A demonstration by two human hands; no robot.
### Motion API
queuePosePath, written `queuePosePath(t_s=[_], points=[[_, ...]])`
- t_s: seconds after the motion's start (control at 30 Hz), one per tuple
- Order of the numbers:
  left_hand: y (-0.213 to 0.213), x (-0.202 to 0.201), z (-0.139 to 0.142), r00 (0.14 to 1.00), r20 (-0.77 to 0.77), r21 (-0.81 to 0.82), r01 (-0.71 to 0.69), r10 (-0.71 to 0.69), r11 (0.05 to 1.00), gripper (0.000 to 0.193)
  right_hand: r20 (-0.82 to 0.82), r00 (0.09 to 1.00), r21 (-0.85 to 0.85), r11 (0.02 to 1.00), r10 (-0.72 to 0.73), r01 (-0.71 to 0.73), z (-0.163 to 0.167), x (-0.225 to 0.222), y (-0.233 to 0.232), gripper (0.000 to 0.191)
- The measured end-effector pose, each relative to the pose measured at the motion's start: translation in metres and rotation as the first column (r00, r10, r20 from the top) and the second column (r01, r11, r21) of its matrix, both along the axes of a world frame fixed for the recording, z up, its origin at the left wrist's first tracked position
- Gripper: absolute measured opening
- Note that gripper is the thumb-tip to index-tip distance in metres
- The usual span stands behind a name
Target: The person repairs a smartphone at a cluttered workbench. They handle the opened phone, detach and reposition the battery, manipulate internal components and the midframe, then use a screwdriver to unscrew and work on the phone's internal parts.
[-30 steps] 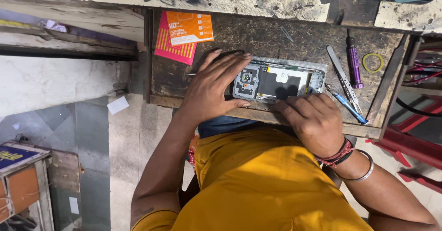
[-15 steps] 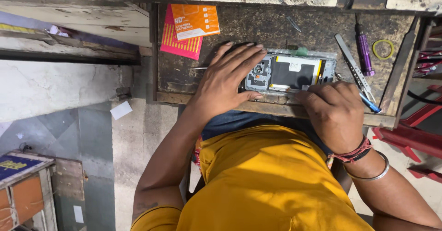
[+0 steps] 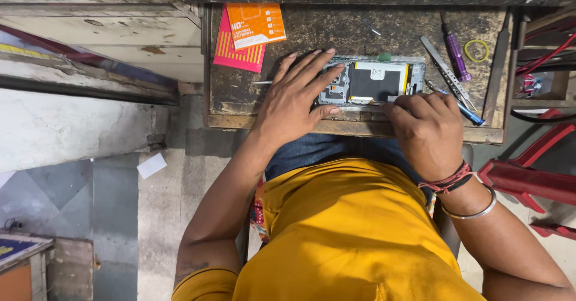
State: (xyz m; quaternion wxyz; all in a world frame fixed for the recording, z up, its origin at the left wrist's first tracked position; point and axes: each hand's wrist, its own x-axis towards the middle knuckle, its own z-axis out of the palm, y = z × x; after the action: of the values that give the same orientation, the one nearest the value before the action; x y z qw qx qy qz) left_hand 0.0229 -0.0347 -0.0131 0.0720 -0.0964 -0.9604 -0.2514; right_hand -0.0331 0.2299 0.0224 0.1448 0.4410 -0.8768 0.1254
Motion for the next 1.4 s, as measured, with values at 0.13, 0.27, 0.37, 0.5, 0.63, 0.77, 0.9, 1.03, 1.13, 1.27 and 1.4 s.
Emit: queuePosePath(t_s=[0.13, 0.27, 0.37, 0.5, 0.63, 0.77, 0.9, 1.03, 1.13, 1.27, 1.4], points=[[0.000, 0.003, 0.003, 1.000, -0.024, 0.019, -0.008, 0.009, 1.000, 0.082, 0.031, 0.999, -0.045, 0.999, -0.020, 0.022, -0.002, 0.005, 0.002, 0.017], [-0.001, 0.005, 0.005, 0.998, -0.067, 0.060, 0.012, -0.008, 0.998, 0.084, 0.113, 0.992, -0.106, 0.992, -0.061, 0.073, 0.002, 0.004, 0.005, 0.028], [-0.001, 0.006, 0.006, 0.996, -0.090, 0.096, 0.029, -0.021, 0.995, 0.085, 0.113, 0.991, -0.088, 0.992, -0.076, 0.086, 0.007, -0.003, 0.006, 0.053], [0.001, 0.007, 0.008, 0.995, -0.103, 0.110, 0.024, -0.013, 0.994, 0.088, 0.169, 0.984, -0.063, 0.996, -0.049, 0.060, 0.013, -0.018, 0.007, 0.087], [0.002, 0.008, 0.012, 0.996, -0.083, 0.118, -0.001, 0.011, 0.993, 0.091, 0.322, 0.946, -0.039, 0.999, -0.015, 0.029, 0.015, -0.030, 0.009, 0.090], [0.003, 0.009, 0.015, 0.996, -0.086, 0.140, 0.011, 0.001, 0.990, 0.090, 0.349, 0.937, -0.002, 1.000, 0.000, 0.000, 0.015, -0.040, 0.008, 0.090], [0.005, 0.008, 0.015, 0.998, -0.063, 0.150, 0.006, 0.003, 0.989, 0.091, 0.359, 0.933, 0.037, 0.999, 0.014, -0.030, 0.016, -0.045, 0.011, 0.088], [0.006, 0.011, 0.017, 0.995, -0.104, 0.156, 0.012, 0.004, 0.988, 0.089, 0.327, 0.945, -0.009, 1.000, 0.025, -0.024, 0.021, -0.044, 0.015, 0.084], [0.007, 0.013, 0.018, 0.993, -0.119, 0.152, 0.000, 0.018, 0.988, 0.090, 0.327, 0.945, -0.039, 0.999, 0.013, 0.000, 0.023, -0.043, 0.017, 0.080], [0.008, 0.011, 0.016, 0.993, -0.120, 0.167, 0.005, 0.016, 0.986, 0.089, 0.340, 0.940, -0.021, 1.000, 0.007, 0.000, 0.020, -0.047, 0.017, 0.076], [0.008, 0.008, 0.011, 0.995, -0.095, 0.158, 0.000, 0.015, 0.987, 0.089, 0.354, 0.935, 0.006, 1.000, 0.013, -0.016, 0.012, -0.054, 0.016, 0.075]])
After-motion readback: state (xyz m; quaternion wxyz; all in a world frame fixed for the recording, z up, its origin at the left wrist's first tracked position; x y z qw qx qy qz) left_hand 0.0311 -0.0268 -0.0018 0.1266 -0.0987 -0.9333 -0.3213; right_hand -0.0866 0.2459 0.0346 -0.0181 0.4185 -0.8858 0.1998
